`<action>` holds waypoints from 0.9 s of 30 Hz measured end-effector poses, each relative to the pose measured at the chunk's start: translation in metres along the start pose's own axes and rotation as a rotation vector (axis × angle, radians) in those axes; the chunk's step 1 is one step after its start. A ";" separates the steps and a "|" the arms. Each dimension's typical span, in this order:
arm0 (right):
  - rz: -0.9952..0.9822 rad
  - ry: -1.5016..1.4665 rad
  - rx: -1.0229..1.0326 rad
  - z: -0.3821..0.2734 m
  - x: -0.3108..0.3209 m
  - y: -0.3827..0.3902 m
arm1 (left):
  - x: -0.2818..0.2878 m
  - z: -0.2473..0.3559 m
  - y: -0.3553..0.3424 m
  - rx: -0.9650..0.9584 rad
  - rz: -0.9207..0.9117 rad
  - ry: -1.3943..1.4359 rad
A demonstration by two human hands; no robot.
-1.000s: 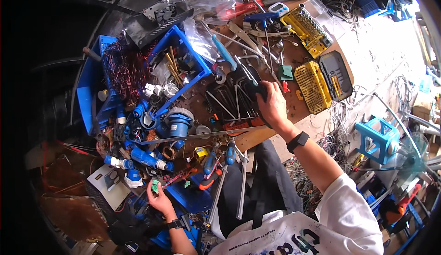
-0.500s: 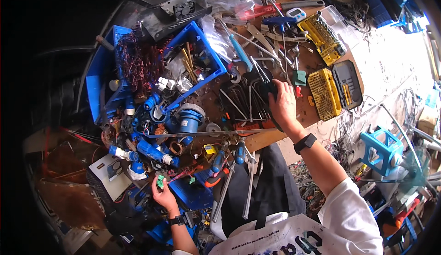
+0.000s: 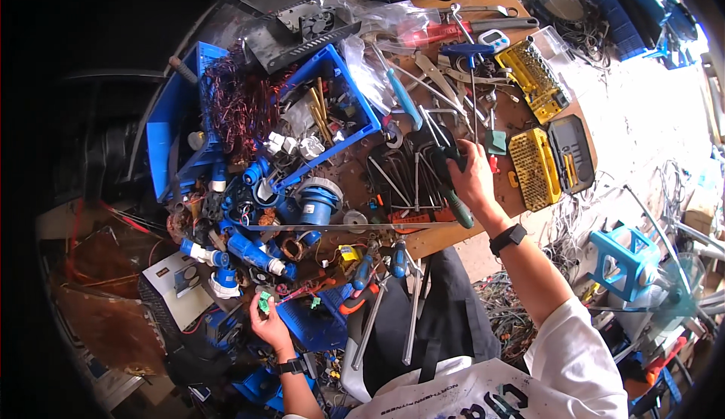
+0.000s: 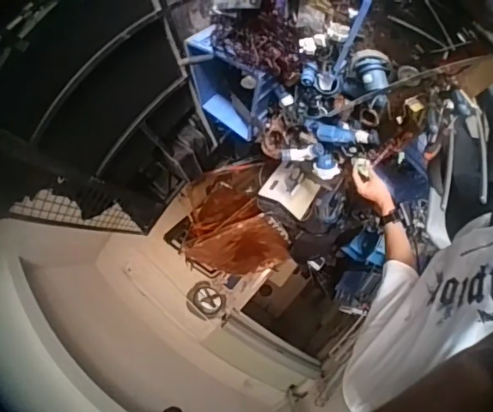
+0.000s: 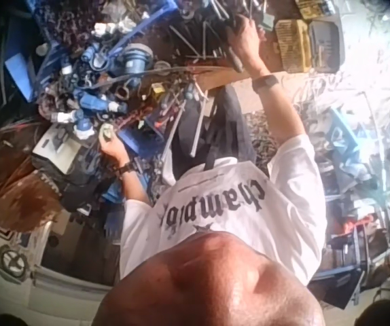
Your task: The person uses a screwdriver to open a small green plastic connector and then uses pliers to strip the insulation from attached wires. They continue to manipulate the wires and connector, occasionally switching between tools on a cluttered workbench.
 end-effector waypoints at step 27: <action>0.221 -0.105 0.135 -0.011 0.046 0.088 | 0.003 0.006 0.001 0.029 -0.001 -0.010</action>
Point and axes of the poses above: each hand's wrist, its own y-axis away from the middle knuckle, its own x-axis out of the back of the hand, z = x × y, the point moved 2 cm from there along -y, towards the middle knuckle, and after that the axes turned 6 degrees about y, right-handed, at the moved point
